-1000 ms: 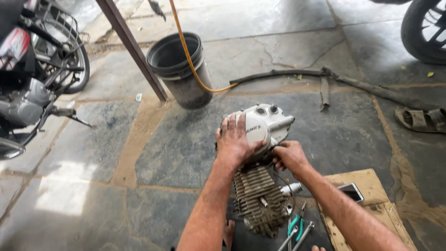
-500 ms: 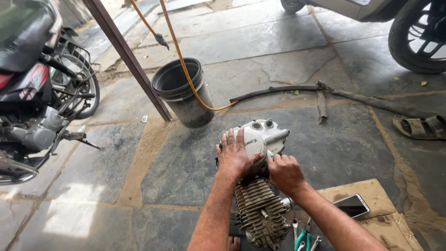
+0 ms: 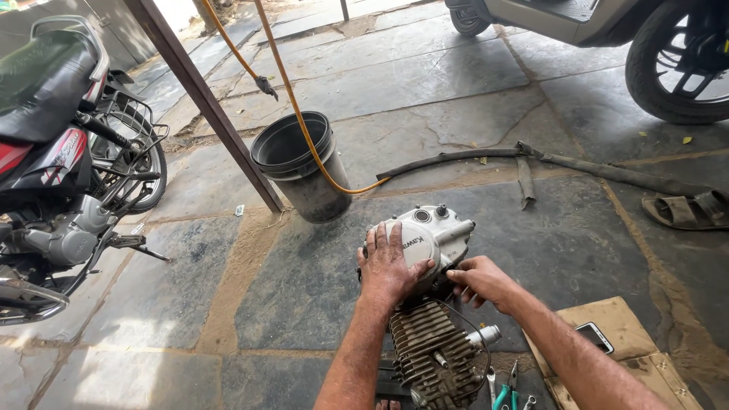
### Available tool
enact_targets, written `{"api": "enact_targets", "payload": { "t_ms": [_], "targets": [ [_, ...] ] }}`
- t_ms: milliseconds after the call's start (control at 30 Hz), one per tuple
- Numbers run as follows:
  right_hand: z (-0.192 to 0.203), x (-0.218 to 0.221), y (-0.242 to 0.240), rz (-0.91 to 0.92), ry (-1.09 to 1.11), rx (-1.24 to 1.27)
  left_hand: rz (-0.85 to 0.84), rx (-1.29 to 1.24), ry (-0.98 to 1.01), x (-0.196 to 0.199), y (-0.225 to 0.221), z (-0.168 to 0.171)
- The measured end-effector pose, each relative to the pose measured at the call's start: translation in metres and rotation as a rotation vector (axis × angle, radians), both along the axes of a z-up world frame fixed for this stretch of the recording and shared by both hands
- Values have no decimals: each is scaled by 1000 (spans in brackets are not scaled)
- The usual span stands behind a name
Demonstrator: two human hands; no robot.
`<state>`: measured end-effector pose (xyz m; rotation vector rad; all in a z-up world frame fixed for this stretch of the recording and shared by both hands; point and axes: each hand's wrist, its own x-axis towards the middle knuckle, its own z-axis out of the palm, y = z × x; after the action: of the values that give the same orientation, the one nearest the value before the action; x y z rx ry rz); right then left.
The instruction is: The recorder is shown repairing a motorcycle engine using various tools.
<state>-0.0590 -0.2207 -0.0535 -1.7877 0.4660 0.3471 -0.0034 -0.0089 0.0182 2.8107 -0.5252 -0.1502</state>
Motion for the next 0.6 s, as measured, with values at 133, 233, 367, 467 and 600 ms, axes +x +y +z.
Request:
{"api": "enact_targets", "payload": {
  "t_ms": [133,233,367,467,600],
  "targets": [
    [39,-12,17,91,-172,-705,-8,-8,7,1,3,-1],
    [43,-21,28,238,-195,-829,-10,-21,22,-1,3,3],
    [34,-30,37,299,-500,-1106,-11,-33,26,-1,3,2],
    [23,-25,38,258,-610,-1129,-11,-32,27,0,3,6],
    [10,-24,35,151,-612,-962,-17,-32,17,-1,3,4]
  ]
}}
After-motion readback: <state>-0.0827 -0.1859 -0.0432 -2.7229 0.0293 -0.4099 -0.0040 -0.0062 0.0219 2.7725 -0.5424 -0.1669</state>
